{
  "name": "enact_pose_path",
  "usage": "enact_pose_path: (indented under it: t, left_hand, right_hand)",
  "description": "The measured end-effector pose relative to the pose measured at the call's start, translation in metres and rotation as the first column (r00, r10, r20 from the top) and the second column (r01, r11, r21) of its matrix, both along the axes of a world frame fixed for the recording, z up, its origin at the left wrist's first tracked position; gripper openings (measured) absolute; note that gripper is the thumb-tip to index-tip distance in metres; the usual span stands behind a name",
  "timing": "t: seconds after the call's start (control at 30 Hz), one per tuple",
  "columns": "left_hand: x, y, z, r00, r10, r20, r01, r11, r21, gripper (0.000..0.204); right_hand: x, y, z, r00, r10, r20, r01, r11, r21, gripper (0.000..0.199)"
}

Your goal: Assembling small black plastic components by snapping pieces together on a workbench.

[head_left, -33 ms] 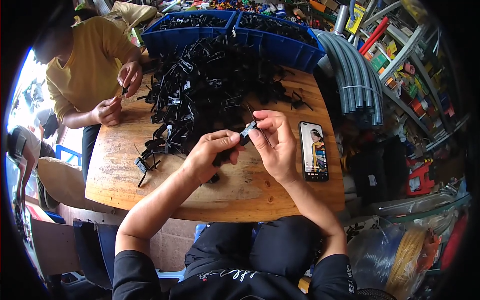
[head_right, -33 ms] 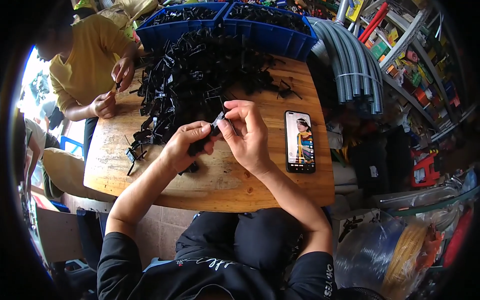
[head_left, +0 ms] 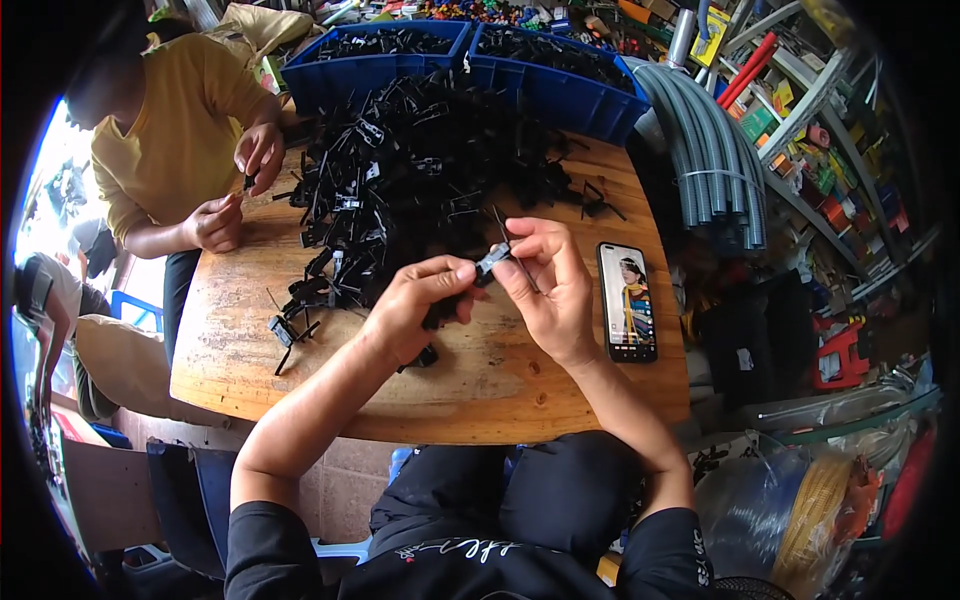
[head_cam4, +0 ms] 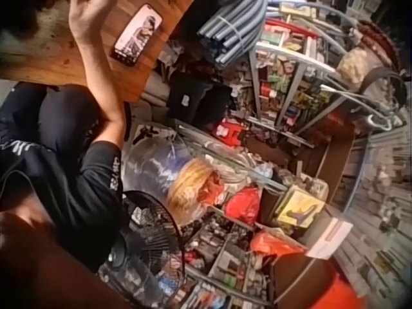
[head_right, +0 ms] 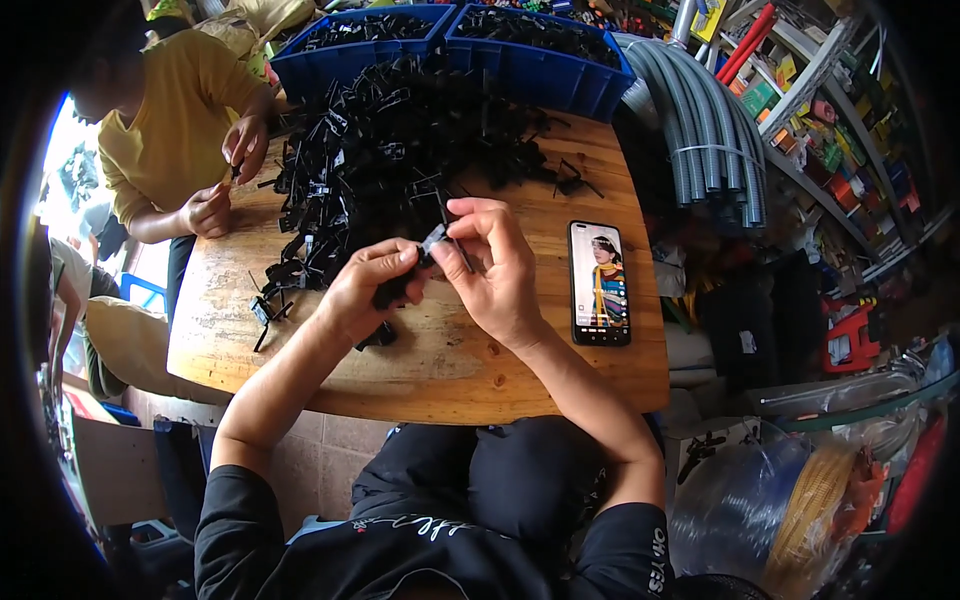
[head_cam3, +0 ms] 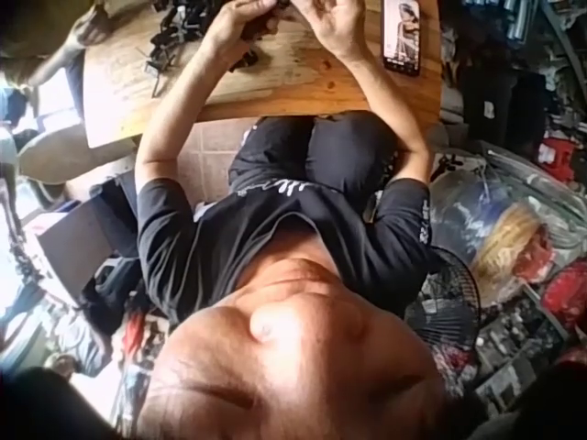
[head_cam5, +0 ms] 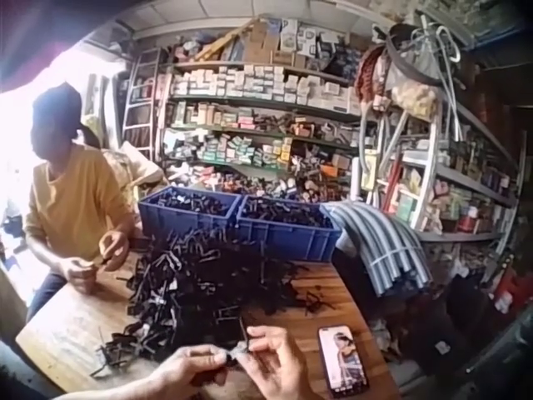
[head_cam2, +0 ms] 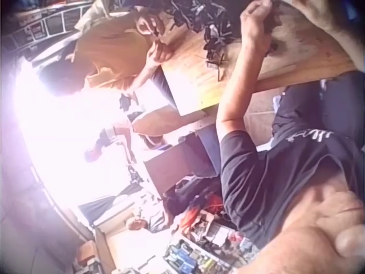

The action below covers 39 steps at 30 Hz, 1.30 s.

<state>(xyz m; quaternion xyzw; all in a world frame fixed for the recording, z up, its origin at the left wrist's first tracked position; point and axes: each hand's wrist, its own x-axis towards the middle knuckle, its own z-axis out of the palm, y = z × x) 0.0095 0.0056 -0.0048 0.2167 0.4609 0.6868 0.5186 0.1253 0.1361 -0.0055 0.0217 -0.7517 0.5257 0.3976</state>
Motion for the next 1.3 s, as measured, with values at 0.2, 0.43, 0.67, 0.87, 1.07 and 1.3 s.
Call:
enact_pose_path:
  t: [0.2, 0.43, 0.67, 0.87, 1.07, 1.3]
  left_hand:
    - [-0.003, -0.002, 0.006, 0.916, 0.077, -0.394, -0.107, 0.993, -0.054, 0.018]
    - [0.005, -0.002, 0.004, 0.870, 0.187, -0.457, -0.197, 0.980, 0.026, 0.017]
    - [0.007, -0.002, -0.005, 0.703, 0.295, -0.647, -0.238, 0.955, 0.177, 0.020]
    - [0.013, -0.003, -0.001, 0.300, 0.437, -0.848, -0.176, 0.899, 0.401, 0.021]
    - [0.011, -0.003, -0.001, 0.212, 0.433, -0.876, -0.227, 0.894, 0.387, 0.022]
    - [-0.001, -0.004, 0.014, 0.850, 0.308, -0.427, -0.343, 0.939, -0.005, 0.014]
  right_hand:
    - [0.003, -0.001, 0.011, 0.994, 0.067, 0.083, -0.052, 0.983, -0.179, 0.029]
    - [0.005, -0.002, 0.013, 0.992, 0.012, 0.124, -0.002, 0.997, -0.077, 0.015]
    - [0.004, 0.002, 0.008, 0.964, 0.097, 0.248, -0.094, 0.995, -0.026, 0.011]
    - [0.003, 0.011, 0.003, 0.818, 0.528, 0.229, -0.247, 0.682, -0.689, 0.009]
    - [-0.003, 0.003, -0.002, 0.865, 0.462, 0.194, -0.209, 0.683, -0.700, 0.007]
    - [0.007, 0.003, 0.011, 0.968, 0.081, 0.236, -0.126, 0.976, 0.179, 0.031]
